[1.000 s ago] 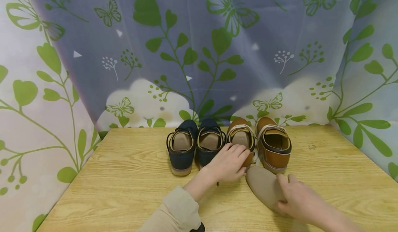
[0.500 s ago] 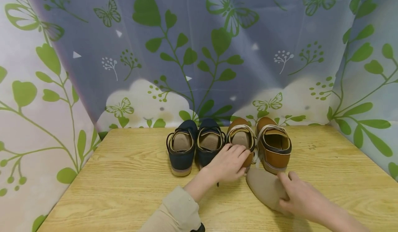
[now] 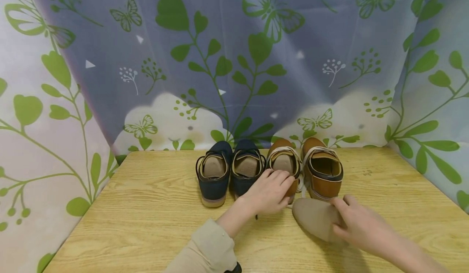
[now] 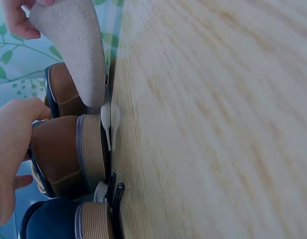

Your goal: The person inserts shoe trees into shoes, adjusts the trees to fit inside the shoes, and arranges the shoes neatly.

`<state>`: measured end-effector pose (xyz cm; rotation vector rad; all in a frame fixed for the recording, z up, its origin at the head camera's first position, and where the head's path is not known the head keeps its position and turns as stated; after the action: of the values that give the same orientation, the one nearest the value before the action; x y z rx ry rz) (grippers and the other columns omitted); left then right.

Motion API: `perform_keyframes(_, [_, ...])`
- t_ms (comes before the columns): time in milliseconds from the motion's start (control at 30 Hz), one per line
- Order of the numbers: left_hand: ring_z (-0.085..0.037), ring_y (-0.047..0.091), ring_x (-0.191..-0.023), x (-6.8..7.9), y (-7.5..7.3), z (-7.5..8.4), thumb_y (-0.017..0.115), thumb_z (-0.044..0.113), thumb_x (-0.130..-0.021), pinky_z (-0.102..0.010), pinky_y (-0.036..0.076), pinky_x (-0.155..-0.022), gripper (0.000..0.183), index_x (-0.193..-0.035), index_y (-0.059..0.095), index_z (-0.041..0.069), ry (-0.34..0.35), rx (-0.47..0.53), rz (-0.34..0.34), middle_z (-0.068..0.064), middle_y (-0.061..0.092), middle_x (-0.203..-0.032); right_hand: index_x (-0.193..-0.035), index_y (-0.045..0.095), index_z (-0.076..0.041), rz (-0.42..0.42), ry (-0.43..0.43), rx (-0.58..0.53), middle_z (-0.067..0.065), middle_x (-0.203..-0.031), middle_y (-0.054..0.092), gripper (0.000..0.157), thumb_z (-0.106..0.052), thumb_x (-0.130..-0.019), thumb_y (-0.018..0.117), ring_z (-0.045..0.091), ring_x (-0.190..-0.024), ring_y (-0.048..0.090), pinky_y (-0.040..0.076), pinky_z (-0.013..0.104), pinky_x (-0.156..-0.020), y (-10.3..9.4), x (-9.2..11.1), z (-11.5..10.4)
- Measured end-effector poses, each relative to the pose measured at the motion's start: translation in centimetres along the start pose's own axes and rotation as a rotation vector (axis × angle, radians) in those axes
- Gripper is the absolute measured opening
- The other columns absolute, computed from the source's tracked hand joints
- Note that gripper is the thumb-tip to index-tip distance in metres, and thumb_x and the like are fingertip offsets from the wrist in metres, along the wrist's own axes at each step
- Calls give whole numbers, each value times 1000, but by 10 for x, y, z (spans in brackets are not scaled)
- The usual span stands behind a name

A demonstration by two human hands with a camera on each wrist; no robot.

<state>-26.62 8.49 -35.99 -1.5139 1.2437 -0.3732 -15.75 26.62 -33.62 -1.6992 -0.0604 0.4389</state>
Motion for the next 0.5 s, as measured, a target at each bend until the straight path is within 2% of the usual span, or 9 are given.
perform_keyframes(200, [-15, 46, -115, -1, 0, 0, 50, 41, -91, -34, 35, -96, 47, -129, 48, 14, -7, 7, -25, 0, 49, -125, -105, 57, -3, 32, -7, 45, -1, -76, 42, 41, -19, -71, 73, 7, -52, 36, 32, 24, -42, -9, -2, 0])
perform_keyframes(500, [-15, 46, -115, -2, -1, 0, 49, 41, -92, -35, 35, -97, 45, -128, 49, 15, -7, 17, -22, 0, 50, -124, -105, 58, -3, 61, 11, 32, 3, -81, 48, 41, -19, -71, 73, 9, -53, 39, 34, 27, -43, -21, -6, 2])
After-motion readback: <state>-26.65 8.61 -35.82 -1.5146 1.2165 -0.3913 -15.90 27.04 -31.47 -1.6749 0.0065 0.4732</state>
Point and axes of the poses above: each hand's wrist, its own x-axis away from the middle knuckle, its own y-axis out of the palm, z = x × y, the point moved 3 cm from there along -x, towards the middle knuckle
